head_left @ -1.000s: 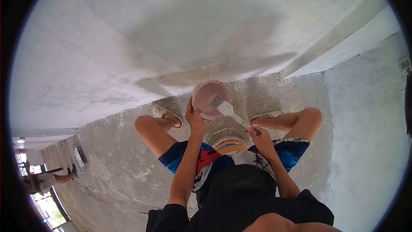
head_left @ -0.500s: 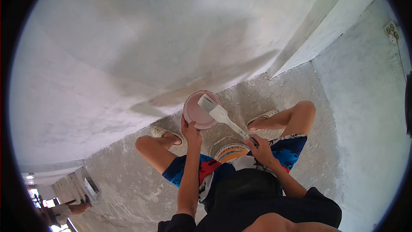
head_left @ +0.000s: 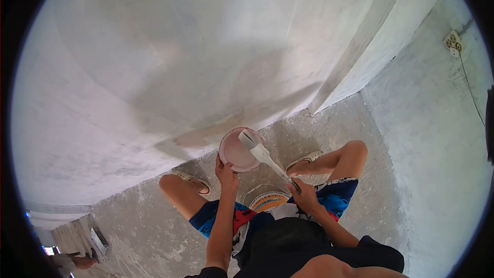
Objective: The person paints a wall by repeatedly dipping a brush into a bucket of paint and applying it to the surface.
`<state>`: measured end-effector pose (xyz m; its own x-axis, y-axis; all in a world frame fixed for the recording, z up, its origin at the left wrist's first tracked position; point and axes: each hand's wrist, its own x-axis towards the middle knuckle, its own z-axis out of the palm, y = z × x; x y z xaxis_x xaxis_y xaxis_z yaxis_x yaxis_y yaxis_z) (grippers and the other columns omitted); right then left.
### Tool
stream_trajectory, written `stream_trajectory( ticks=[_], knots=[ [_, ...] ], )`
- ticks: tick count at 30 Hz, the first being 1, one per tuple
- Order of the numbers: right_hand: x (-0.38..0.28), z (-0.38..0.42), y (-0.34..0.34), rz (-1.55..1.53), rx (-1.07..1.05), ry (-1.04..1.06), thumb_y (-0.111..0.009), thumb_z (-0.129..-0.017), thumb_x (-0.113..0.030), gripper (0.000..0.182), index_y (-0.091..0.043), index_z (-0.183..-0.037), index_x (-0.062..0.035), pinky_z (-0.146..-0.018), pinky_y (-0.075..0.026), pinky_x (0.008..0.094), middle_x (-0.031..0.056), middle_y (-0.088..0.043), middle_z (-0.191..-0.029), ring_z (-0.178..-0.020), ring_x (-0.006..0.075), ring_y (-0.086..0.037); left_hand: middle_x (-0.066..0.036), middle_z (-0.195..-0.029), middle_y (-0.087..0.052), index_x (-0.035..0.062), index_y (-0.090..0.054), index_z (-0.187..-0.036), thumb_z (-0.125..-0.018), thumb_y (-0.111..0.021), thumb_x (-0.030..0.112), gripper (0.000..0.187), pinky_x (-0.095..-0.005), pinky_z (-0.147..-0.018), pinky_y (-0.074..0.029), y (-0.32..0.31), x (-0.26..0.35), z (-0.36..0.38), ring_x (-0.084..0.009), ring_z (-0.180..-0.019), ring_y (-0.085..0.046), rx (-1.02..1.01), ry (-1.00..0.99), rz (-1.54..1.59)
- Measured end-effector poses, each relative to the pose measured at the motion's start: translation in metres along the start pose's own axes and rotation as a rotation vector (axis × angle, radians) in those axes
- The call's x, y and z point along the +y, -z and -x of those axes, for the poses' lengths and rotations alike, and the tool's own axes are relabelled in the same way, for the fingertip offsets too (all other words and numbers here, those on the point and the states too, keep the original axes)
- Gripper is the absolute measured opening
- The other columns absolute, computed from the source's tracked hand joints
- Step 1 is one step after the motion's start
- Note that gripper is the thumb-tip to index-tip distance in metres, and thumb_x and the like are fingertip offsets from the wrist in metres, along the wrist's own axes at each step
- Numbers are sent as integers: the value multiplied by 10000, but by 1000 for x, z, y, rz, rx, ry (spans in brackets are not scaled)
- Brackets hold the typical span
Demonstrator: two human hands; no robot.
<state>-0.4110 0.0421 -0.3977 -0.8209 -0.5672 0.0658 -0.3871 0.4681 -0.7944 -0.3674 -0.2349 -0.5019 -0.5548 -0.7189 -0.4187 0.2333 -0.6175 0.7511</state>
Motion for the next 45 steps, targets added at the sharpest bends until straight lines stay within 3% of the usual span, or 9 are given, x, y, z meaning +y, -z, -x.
stream_trajectory(
  ticks=[16, 24, 35, 37, 38, 39, 41, 42, 45],
  knots=[
    [19, 9, -10, -2, -195, -174, -514, -980, -257, 348, -437, -1208, -6, -685, -459, 519, 285, -626, -817, -768, 470, -622, -113, -1332, -515, -2, -387, -1423, -737, -411, -185, 711, -324, -925, -481, -8, -10, -2, -233, -1193, -536, -110, 0, -4],
    [15, 8, 3, 115, -237, -202, -531, -969, -267, 360, -465, -1213, -10, -677, -491, 499, 266, -640, -820, -774, 449, -636, -113, -1300, -529, 3, -413, -1402, -654, -415, -176, 769, -318, -892, -495, -10, -20, -4, -246, -1177, -544, -50, 27, -51],
    [21, 14, 14, 119, -109, -123, -560, -951, -208, 379, -514, -1279, -22, -680, -500, 463, 253, -644, -874, -787, 423, -642, -117, -1305, -530, -1, -397, -1417, -692, -402, -176, 746, -281, -854, -492, -29, -36, -14, -238, -1137, -566, -85, 44, -33],
    [23, 13, 16, 28, -49, -116, -566, -949, -199, 368, -534, -1249, 11, -658, -490, 437, 266, -635, -894, -789, 408, -643, -117, -1308, -529, -1, -389, -1425, -702, -400, -177, 744, -268, -850, -486, -29, -38, -13, -236, -1132, -568, -100, 55, -32],
    [17, 9, 21, -41, -57, -179, -564, -965, -235, 385, -536, -1233, 40, -601, -469, 369, 200, -648, -831, -682, 300, -635, -114, -1311, -527, -1, -385, -1429, -706, -399, -180, 746, -257, -835, -479, -36, -34, -9, -231, -1122, -570, -85, 55, -4],
    [12, 4, 23, -42, -55, -187, -564, -965, -235, 385, -536, -1233, 40, -601, -469, 369, 200, -648, -831, -682, 300, -635, -111, -1314, -526, -1, -380, -1434, -709, -399, -183, 748, -246, -820, -472, -38, -33, -7, -227, -1111, -572, -71, 55, 24],
    [0, -6, 27, -473, 31, -395, -554, -982, -280, 418, -530, -1253, 37, -539, -413, 281, 61, -580, -732, -591, 142, -531, -108, -1311, -530, -4, -389, -1428, -693, -400, -187, 758, -239, -818, -467, -41, -32, -6, -225, -1116, -572, -65, 54, -18],
    [-6, -14, 29, -834, 24, -456, -548, -986, -306, 352, -573, -1123, 17, -510, -352, 226, -38, -445, -685, -574, 60, -407, -105, -1308, -534, -8, -398, -1423, -677, -401, -191, 768, -232, -816, -461, -39, -32, -6, -223, -1120, -571, -57, 47, -56],
    [-19, -47, 45, -920, 58, -532, -551, -983, -305, 268, -557, -940, -41, -493, -318, 225, -43, -385, -654, -550, 62, -372, -102, -1290, -550, -13, -418, -1410, -643, -400, -194, 788, -226, -797, -461, -25, -50, -20, -221, -1126, -572, -122, -6, -117]
  ],
)
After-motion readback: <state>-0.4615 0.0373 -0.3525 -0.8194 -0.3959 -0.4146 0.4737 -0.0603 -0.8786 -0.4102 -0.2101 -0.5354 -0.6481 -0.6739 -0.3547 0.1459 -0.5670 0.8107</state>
